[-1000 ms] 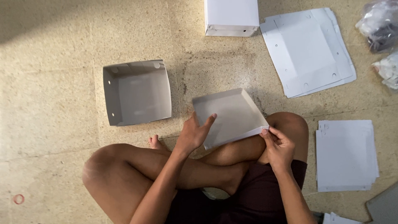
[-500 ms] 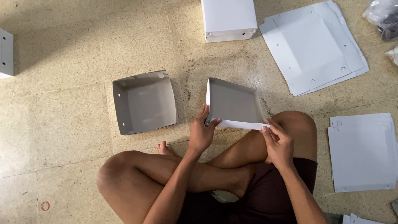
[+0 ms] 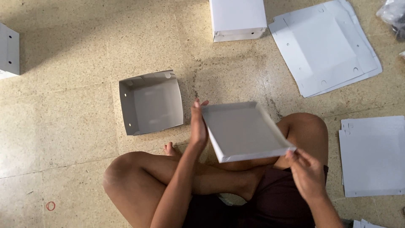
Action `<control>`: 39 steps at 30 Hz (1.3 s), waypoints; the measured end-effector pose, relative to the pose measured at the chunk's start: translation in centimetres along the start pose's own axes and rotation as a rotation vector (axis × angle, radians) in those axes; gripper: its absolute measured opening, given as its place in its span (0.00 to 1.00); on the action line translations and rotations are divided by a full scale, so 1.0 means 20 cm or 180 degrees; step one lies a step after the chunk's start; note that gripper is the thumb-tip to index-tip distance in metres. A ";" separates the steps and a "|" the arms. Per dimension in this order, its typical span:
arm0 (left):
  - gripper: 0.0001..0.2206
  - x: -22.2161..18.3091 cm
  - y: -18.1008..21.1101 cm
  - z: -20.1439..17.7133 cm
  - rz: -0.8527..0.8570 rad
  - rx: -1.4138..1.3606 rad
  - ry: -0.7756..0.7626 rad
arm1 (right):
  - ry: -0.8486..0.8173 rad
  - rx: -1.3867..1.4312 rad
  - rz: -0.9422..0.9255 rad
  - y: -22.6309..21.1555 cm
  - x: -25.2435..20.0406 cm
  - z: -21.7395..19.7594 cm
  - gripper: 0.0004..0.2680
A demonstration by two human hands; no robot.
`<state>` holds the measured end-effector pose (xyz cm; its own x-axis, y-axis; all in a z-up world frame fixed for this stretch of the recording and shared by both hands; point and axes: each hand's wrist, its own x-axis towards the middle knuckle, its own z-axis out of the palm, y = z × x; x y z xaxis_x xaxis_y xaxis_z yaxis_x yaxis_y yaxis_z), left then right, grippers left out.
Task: Assembling cardboard boxes by folding flat sheets and tucking in flaps.
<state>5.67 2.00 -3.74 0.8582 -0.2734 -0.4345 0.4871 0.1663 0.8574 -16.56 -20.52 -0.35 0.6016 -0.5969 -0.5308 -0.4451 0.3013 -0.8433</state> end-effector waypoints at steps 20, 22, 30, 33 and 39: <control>0.25 0.14 -0.40 -0.11 -0.0028 -0.1626 -0.0441 | -0.0990 -0.0252 -0.0428 -0.22 0.27 0.44 0.23; 0.24 0.13 -0.40 -0.11 -0.0197 -0.1605 -0.0463 | -0.0991 -0.0178 -0.0346 -0.11 0.37 0.40 0.21; 0.14 0.09 -0.29 -0.09 -0.0030 -0.1456 -0.0546 | -0.1116 -0.0561 -0.0528 -0.20 0.31 0.49 0.13; 0.15 0.04 -0.19 -0.07 -0.0028 -0.1261 -0.0535 | -0.1012 -0.0815 -0.0803 -0.12 0.35 0.45 0.14; 0.16 0.16 0.08 -0.38 0.1489 0.2294 0.1202 | -0.0546 -0.0754 -0.0963 -0.05 0.44 0.39 0.14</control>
<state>10.50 8.67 -5.91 0.9988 0.0196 0.0450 -0.0301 -0.4798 0.8769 -5.69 -20.35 -4.96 0.8213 -0.4938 -0.2856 -0.3597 -0.0598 -0.9311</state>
